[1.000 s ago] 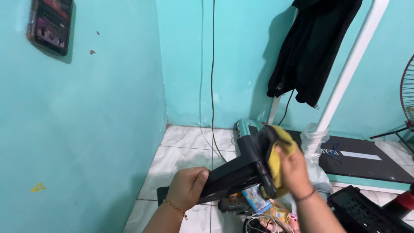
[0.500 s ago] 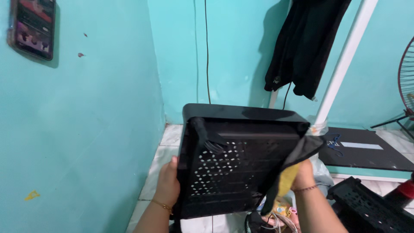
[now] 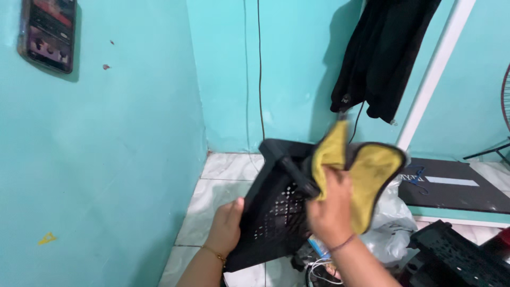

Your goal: The person wipes a black plastic tray with a yellow cloth, then attaches several perforated side panels to the tray to form a small storage unit. The person handles the tray and panels one at a time, snapping them into place.

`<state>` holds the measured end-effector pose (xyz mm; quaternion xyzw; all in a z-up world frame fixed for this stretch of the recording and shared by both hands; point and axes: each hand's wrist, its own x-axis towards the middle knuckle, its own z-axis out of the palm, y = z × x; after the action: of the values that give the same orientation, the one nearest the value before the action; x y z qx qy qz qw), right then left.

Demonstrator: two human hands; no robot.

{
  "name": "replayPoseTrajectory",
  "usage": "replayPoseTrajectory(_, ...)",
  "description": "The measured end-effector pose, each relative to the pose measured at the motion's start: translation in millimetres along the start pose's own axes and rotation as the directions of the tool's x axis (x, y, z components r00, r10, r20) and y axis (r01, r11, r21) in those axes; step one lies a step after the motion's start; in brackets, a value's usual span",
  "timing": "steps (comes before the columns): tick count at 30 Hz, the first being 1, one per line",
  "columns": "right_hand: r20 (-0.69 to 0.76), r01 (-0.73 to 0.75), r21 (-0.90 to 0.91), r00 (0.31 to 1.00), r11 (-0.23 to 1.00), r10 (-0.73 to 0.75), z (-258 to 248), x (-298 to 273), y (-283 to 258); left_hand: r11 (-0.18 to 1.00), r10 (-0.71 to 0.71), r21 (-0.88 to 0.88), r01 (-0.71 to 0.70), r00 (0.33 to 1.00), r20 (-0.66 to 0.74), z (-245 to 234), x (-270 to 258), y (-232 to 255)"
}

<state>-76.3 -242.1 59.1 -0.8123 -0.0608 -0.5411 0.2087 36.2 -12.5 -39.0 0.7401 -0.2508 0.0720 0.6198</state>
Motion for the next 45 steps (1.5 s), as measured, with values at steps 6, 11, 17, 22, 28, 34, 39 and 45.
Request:
replayPoseTrajectory(6, 0.038, 0.034, -0.137, 0.999, 0.990, -0.029, 1.7, 3.3, -27.6, 0.997, -0.019, -0.077, 0.021, 0.999, 0.026, -9.1, -8.4, 7.8)
replayPoseTrajectory(11, -0.113, 0.153, -0.026, 0.981, 0.988, -0.155, 12.3, -25.3, 5.8, 0.988, 0.064, -0.146, -0.053, 0.996, 0.068, -11.2, -13.3, 13.9)
replayPoseTrajectory(17, -0.110, -0.332, 0.024, 0.937, 0.943, 0.332, 10.7, -25.1, 47.3, 0.988, 0.058, -0.145, -0.053, 0.998, 0.030, -12.7, -13.0, 14.9)
replayPoseTrajectory(22, -0.100, 0.032, 0.108, 0.995, 0.994, -0.021, 14.6, -29.7, -1.4, 0.993, 0.026, -0.117, -0.023, 0.999, 0.022, -6.4, -12.1, 15.8)
replayPoseTrajectory(28, -0.001, 0.049, -0.014, 0.999, 0.999, -0.049, -3.3, -7.4, -11.1, 0.962, -0.033, -0.267, 0.060, 0.994, 0.104, -10.1, -12.6, 14.7)
replayPoseTrajectory(34, -0.203, -0.061, -0.044, 0.978, 0.997, 0.051, -22.4, -13.9, 31.5, 0.951, -0.054, -0.298, 0.082, 0.994, 0.100, -9.9, -12.0, 14.8)
replayPoseTrajectory(39, -0.112, -0.168, 0.008, 0.979, 0.986, 0.168, -16.2, -50.3, 96.6, 0.940, -0.053, -0.333, 0.078, 0.995, 0.082, -8.6, -10.7, 5.4)
replayPoseTrajectory(45, 0.171, -0.724, -0.030, 0.676, 0.689, 0.717, -5.4, -137.7, 155.6, 0.767, -0.372, -0.575, 0.285, 0.928, -0.036, -23.5, -1.3, -1.2)
